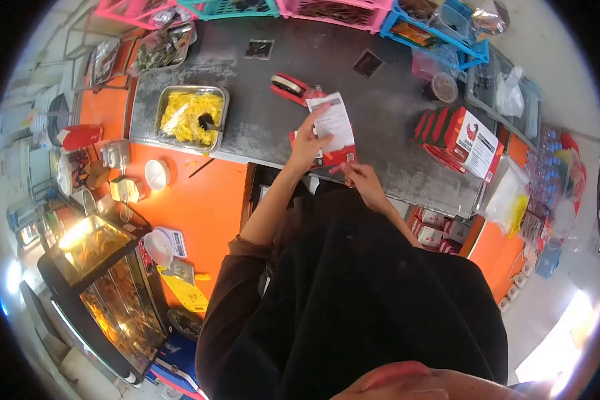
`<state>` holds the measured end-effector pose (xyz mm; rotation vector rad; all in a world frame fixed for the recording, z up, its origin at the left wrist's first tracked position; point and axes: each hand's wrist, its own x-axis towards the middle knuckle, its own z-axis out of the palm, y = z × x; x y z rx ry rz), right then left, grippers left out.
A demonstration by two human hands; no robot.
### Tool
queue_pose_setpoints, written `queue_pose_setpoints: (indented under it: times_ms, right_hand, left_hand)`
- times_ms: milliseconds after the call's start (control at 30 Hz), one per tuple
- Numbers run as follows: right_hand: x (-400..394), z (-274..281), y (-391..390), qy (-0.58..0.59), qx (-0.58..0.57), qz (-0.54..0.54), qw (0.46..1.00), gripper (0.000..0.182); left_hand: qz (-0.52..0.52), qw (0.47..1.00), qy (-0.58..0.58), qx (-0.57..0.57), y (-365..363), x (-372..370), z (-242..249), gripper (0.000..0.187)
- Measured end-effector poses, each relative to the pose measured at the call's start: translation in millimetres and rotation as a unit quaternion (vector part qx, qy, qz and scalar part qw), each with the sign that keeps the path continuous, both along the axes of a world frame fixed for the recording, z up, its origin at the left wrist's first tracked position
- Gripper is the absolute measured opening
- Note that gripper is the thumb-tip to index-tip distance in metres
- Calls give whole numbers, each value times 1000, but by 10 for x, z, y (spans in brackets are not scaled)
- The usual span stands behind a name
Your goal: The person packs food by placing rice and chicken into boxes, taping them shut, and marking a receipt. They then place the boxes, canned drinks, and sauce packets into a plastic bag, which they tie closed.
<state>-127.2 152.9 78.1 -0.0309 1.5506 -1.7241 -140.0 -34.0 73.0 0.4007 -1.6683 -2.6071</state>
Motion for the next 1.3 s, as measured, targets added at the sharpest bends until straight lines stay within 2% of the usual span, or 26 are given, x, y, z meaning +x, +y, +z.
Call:
queue_pose_setpoints:
  times_ms: [100, 133, 167, 200, 233, 267, 333, 367, 433, 500, 567, 633, 667, 767, 833, 900, 967, 1033, 1067, 1133, 1167, 1233, 1267, 1300]
  right_hand:
    - [-15, -224, 13, -14, 47, -54, 997, 35]
    - [31, -261, 39, -18, 47, -63, 997, 35]
    - [74, -296, 63, -56, 26, -61, 996, 37]
    - [86, -337, 65, -90, 2, -56, 994, 39]
    - [121, -354, 67, -92, 0, -58, 994, 39]
    - [187, -355, 75, -124, 22, -61, 990, 39]
    - [268, -466, 49, -158, 43, -63, 984, 39]
    - [297, -614, 12, -166, 58, -75, 982, 39]
    - [295, -816, -3, -173, 73, -87, 978, 39]
    - [242, -931, -2, -114, 102, -48, 987, 37]
    - [192, -988, 23, -123, 90, -40, 988, 35]
    - [187, -1124, 87, -135, 84, -33, 987, 33]
    - [200, -1256, 95, -118, 113, -15, 986, 30]
    - [90, -1377, 87, -76, 139, 22, 987, 25]
    - [32, -1352, 118, -60, 136, 50, 988, 23]
    - [10, -1321, 113, 15, 160, 85, 983, 34]
    - [-22, -1355, 147, 16, 149, 88, 985, 34]
    - [-71, -1375, 157, 20, 144, 89, 985, 35]
    - [-92, -1377, 153, -1, 147, 84, 986, 36]
    - [-145, -1397, 128, -25, 148, 79, 985, 37]
    - [-141, -1405, 121, -40, 134, 59, 988, 39]
    - [-84, -1423, 118, -64, 120, 39, 990, 41]
    - [-101, -1451, 121, -37, 152, 51, 986, 41]
    - [-115, -1475, 140, -9, 186, 62, 981, 42]
  left_hand:
    - [-57, 997, 22, -54, 202, 78, 39, 72]
    - [-57, 998, 3, 5, 242, 87, 129, 65]
    - [-65, 998, 0, 4, 248, 85, 73, 65]
    - [-44, 999, -21, 3, 224, 44, -22, 55]
    - [-19, 999, -41, 1, 189, -4, -126, 46]
    - [-20, 999, -43, -1, 126, -81, -244, 46]
    - [-27, 975, -21, -221, -6, -259, -452, 23]
    - [-26, 975, -23, -221, -24, -313, -475, 23]
    - [-62, 927, -29, -368, -33, -408, -524, 11]
    - [-61, 931, -41, -358, -32, -414, -550, 11]
    - [-69, 934, -46, -348, -10, -443, -592, 12]
    - [21, 902, -16, -430, 55, -434, -667, 13]
    - [35, 901, -28, -432, 61, -447, -747, 12]
    - [-24, 890, -52, -453, 20, -510, -891, 12]
    - [-58, 880, -24, -470, 0, -584, -919, 11]
    - [-56, 922, -76, -376, -25, -589, -887, 17]
    - [-76, 900, -97, -419, -116, -574, -667, 23]
    - [-74, 933, -98, -339, -231, -451, -600, 29]
    - [-71, 932, -100, -340, -261, -371, -518, 29]
    - [-45, 867, -38, -495, -318, -214, -393, 43]
    - [-47, 866, -41, -496, -324, -171, -418, 43]
    - [-73, 822, -27, -564, -257, -72, -453, 60]
    - [-53, 802, -40, -593, -181, -69, -475, 64]
    - [-58, 804, -42, -591, -150, -85, -498, 64]
